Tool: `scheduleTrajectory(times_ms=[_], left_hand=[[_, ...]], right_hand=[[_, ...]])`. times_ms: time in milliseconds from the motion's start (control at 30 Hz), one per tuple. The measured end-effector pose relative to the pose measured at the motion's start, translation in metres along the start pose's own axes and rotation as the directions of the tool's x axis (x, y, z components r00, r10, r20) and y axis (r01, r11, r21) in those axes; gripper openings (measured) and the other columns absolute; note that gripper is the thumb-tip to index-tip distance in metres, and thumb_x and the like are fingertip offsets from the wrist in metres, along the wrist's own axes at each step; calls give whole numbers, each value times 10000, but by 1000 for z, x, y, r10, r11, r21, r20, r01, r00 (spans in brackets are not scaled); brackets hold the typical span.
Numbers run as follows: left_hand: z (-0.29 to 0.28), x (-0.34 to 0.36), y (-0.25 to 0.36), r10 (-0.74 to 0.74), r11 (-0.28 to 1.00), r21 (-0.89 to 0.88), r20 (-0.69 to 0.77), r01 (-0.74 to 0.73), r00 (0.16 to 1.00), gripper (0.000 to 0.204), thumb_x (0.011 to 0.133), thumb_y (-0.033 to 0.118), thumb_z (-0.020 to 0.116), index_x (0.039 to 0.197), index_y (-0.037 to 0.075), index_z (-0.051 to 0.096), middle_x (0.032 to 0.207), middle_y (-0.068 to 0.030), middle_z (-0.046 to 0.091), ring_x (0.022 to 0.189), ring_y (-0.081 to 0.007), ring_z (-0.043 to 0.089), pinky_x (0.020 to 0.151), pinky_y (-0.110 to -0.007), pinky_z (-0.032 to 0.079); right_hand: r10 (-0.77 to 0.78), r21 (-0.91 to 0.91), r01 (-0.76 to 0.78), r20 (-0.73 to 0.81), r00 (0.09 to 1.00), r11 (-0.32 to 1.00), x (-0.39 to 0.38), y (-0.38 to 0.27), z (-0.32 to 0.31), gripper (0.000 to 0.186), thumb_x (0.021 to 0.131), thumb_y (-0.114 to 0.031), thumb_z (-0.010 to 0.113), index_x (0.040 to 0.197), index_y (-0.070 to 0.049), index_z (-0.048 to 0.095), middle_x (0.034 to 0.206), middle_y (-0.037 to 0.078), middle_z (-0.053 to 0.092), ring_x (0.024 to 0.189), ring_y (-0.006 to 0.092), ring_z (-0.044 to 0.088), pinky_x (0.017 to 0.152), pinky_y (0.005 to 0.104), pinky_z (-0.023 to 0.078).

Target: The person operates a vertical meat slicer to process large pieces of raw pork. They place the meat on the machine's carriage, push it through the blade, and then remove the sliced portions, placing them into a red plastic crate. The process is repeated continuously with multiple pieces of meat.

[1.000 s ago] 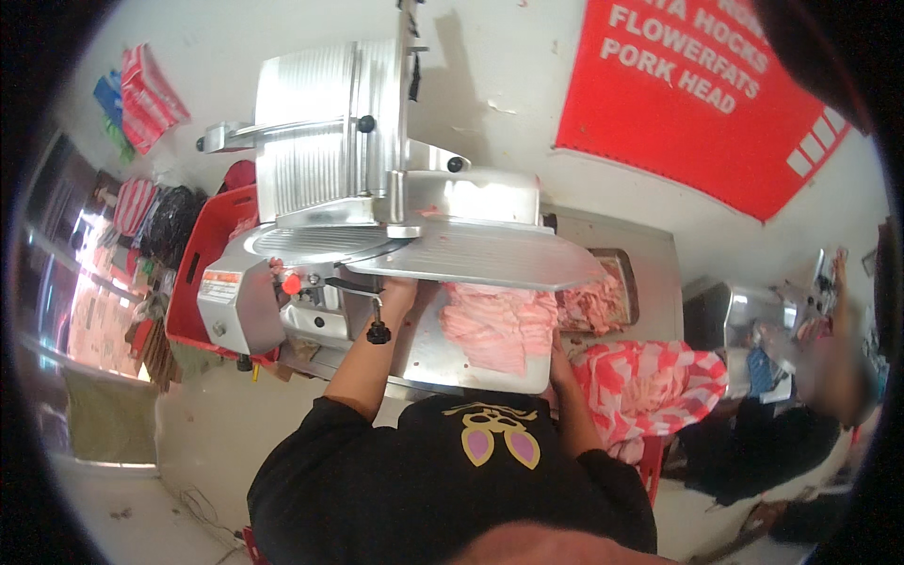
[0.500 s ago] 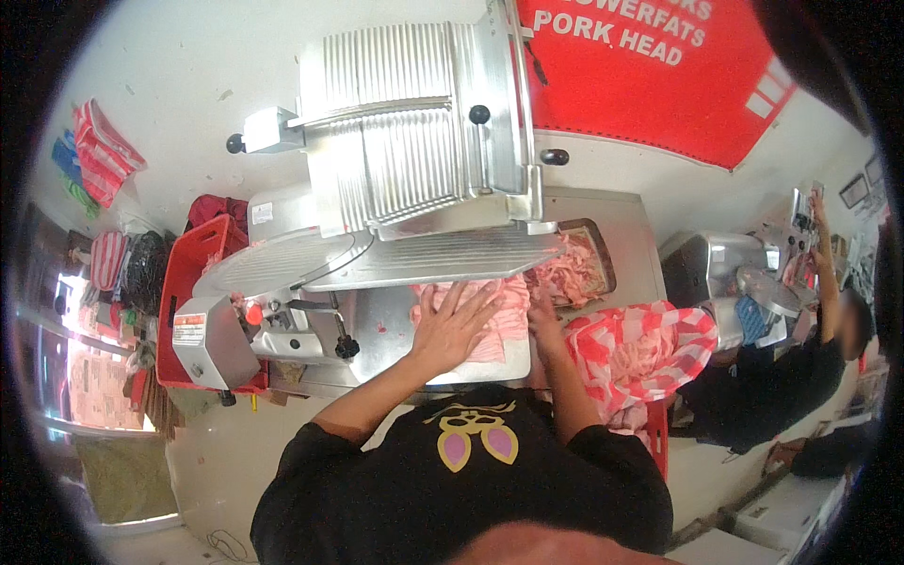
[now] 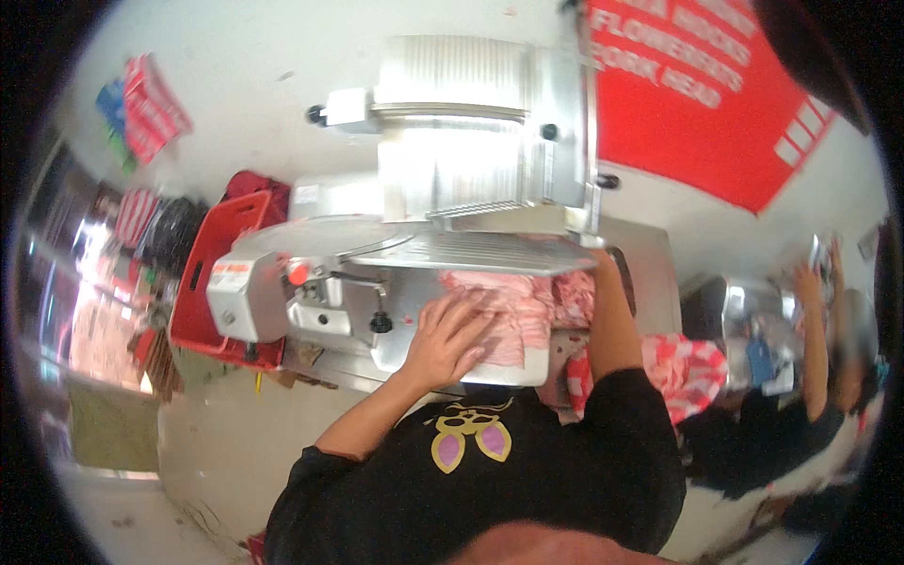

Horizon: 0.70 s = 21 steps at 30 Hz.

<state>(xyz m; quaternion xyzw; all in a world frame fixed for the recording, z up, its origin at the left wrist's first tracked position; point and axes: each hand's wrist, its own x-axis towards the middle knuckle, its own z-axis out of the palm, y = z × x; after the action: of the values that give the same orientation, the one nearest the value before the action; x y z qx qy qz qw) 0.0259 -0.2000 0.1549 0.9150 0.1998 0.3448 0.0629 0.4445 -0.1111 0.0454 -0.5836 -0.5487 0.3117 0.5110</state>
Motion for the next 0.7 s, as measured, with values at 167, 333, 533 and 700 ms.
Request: scheduleTrajectory(times_ms=[167, 333, 533, 700], left_hand=[[-27, -53, 2, -280, 959, -69, -89, 275, 956, 440, 918, 229, 677, 1309, 32, 633, 1376, -214, 547, 1267, -388, 551, 1078, -481, 443], [-35, -85, 6, -382, 920, -181, -225, 347, 896, 354, 972, 194, 636, 1269, 4, 623, 1273, -202, 577, 1198, -373, 585, 1037, -457, 478], [-39, -93, 6, -353, 930, -223, -309, 293, 883, 218, 979, 131, 623, 1153, -1, 634, 1203, -175, 604, 1116, -348, 621, 954, -428, 515], [-79, -66, 12, -166, 983, -141, -448, 113, 878, 98, 915, 43, 656, 1008, 11, 658, 1105, -143, 635, 973, -332, 666, 822, -425, 545]], right_hand=[[-285, -306, 245, -94, 954, 920, -47, -15, -33, 400, 898, -56, 639, 1297, -24, 656, 1192, 80, 706, 1060, 201, 657, 870, 368, 540], [-293, -634, 328, 164, 942, 701, -82, -119, -63, 292, 938, -89, 576, 1190, 8, 686, 1050, 224, 691, 1017, 405, 661, 881, 445, 520], [-240, -727, 355, 262, 935, 587, -107, -208, -55, 247, 1004, -193, 533, 1017, 23, 654, 930, 235, 640, 899, 454, 619, 806, 480, 487], [-423, -753, 249, -43, 905, 609, -148, -285, -69, 323, 1015, -254, 572, 1058, 49, 679, 1012, 264, 675, 953, 441, 646, 868, 511, 503]])
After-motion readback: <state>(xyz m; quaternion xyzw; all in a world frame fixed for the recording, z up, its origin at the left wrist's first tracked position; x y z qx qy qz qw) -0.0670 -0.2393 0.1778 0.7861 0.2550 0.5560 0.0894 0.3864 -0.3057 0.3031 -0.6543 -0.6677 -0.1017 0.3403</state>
